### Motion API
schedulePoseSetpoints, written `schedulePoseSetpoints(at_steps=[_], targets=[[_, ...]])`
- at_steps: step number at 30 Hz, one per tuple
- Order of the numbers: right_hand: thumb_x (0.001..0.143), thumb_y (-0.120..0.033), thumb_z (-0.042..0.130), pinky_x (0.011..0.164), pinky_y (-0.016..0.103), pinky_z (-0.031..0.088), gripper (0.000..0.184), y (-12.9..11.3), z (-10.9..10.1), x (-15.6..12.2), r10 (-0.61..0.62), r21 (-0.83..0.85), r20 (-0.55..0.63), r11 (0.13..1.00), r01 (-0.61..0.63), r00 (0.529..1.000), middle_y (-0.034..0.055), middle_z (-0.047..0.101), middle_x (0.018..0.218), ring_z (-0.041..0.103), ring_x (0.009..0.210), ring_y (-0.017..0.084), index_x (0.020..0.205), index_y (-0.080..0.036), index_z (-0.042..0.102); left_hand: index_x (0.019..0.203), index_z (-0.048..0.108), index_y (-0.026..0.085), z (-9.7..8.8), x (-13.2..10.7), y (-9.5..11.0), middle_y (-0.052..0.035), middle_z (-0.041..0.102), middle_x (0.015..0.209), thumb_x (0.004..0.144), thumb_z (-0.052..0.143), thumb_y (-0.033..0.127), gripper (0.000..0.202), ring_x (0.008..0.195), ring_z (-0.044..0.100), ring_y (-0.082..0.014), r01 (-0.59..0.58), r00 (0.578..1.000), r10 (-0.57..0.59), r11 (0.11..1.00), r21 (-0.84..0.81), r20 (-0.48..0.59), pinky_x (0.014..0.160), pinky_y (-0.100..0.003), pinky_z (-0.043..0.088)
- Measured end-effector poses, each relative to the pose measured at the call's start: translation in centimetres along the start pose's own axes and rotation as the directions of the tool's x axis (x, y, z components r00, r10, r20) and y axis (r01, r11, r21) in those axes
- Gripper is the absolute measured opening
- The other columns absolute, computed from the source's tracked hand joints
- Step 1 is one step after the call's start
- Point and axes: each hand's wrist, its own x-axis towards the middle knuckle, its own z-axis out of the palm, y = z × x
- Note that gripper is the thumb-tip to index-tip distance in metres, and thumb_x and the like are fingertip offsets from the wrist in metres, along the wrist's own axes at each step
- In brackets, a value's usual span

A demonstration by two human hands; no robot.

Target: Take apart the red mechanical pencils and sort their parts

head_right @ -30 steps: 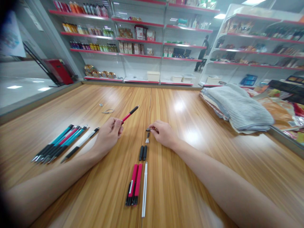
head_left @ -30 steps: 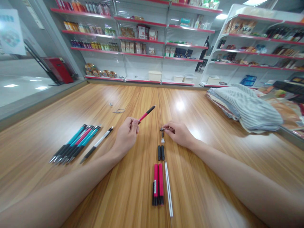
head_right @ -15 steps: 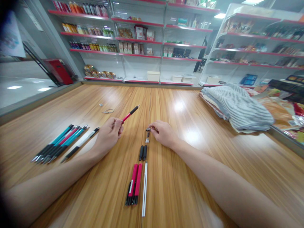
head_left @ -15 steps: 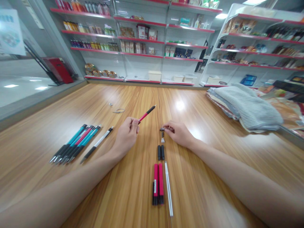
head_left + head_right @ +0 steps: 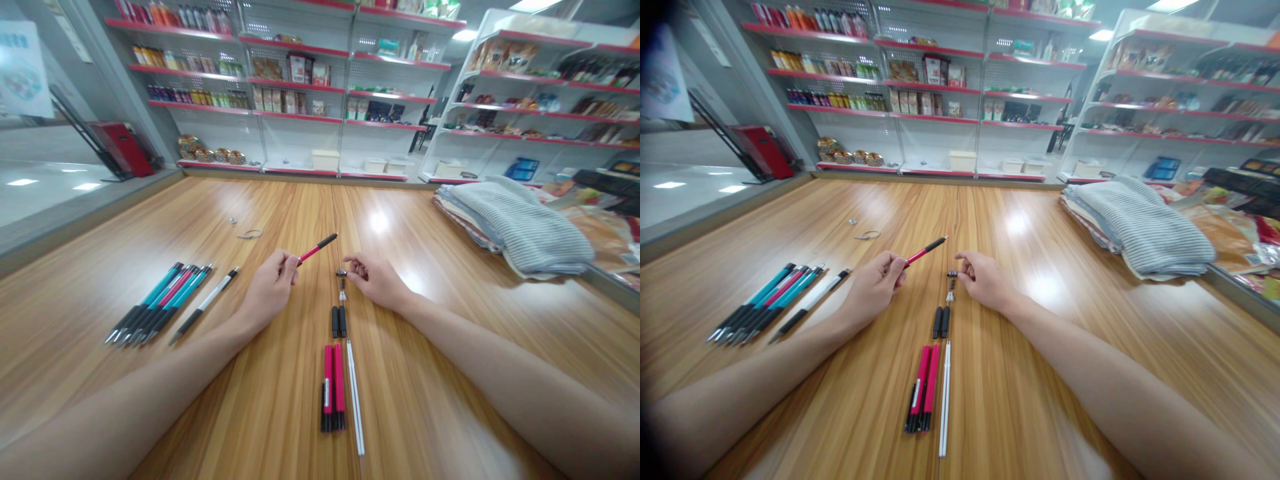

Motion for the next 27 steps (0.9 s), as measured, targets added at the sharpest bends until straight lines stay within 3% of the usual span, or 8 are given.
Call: schedulePoseSetpoints(at_steps=[4,7,10,15,20,27], targets=[[0.081,-0.019,0.062,0.065,0.025,0.046,0.053,-0.3,-0.3,-0.1,0.009,0.053,-0.074,0.999,-0.005,0.997,0.0015,0.060,0.088,0.051,0.064,0.011,0.131,-0.020,0.043,0.075,0.053,0.019,-0.1,-0.3,0.5,0.0024,0.052,0.061,0.093,0.045,0.042,0.030,0.052,0.043,-0.0109,-0.046,0.995,0.038,0.996,0.077,0.097,0.051,-0.023,0.032],[0.080,-0.026,0.067,0.067,0.026,0.047,0.061,-0.5,-0.5,-0.2,-0.029,0.075,-0.135,0.996,0.040,0.990,0.0023,0.060,0.090,0.051,0.068,0.012,0.134,-0.021,0.040,0.077,0.053,0.020,-0.2,-0.5,0.7,0.0022,0.054,0.063,0.095,0.041,0.042,0.031,0.055,0.047,-0.0119,-0.092,0.986,0.064,0.979,0.184,0.155,0.055,-0.024,0.034],[0.083,-0.031,0.067,0.068,0.027,0.047,0.050,-0.7,-0.6,-0.3,-0.096,0.081,-0.161,0.991,0.110,0.982,0.0022,0.061,0.086,0.052,0.069,0.013,0.129,-0.021,0.048,0.081,0.053,0.020,-0.2,-0.7,0.9,0.0021,0.055,0.065,0.096,0.038,0.041,0.030,0.056,0.048,-0.0127,-0.135,0.976,0.080,0.954,0.268,0.205,0.055,-0.024,0.033],[0.093,-0.028,0.055,0.068,0.027,0.047,0.020,-0.9,-0.5,-0.3,-0.194,0.063,-0.101,0.978,0.201,0.976,0.0038,0.066,0.087,0.056,0.072,0.013,0.108,-0.020,0.064,0.086,0.055,0.021,-0.2,-0.8,0.9,0.0018,0.057,0.067,0.097,0.037,0.044,0.031,0.060,0.051,-0.0140,-0.178,0.967,0.093,0.913,0.366,0.238,0.057,-0.024,0.034],[0.093,-0.028,0.054,0.065,0.027,0.047,0.019,-1.1,-0.5,-0.4,-0.231,0.053,-0.110,0.970,0.238,0.967,0.0042,0.067,0.083,0.058,0.071,0.014,0.105,-0.020,0.067,0.094,0.059,0.022,-0.1,-1.1,1.2,0.0000,0.063,0.077,0.093,0.045,0.048,0.030,0.068,0.056,-0.0155,-0.231,0.967,0.154,0.863,0.450,0.202,0.061,-0.025,0.037],[0.093,-0.027,0.054,0.061,0.025,0.045,0.019,-1.4,-0.5,-0.6,-0.259,0.012,-0.108,0.965,0.262,0.960,0.0031,0.064,0.073,0.057,0.065,0.012,0.101,-0.017,0.069,0.095,0.061,0.020,0.1,-1.1,1.4,-0.0022,0.067,0.087,0.094,0.048,0.038,0.022,0.080,0.059,-0.0170,-0.397,0.913,0.293,0.803,0.444,0.285,0.073,-0.028,0.039]])
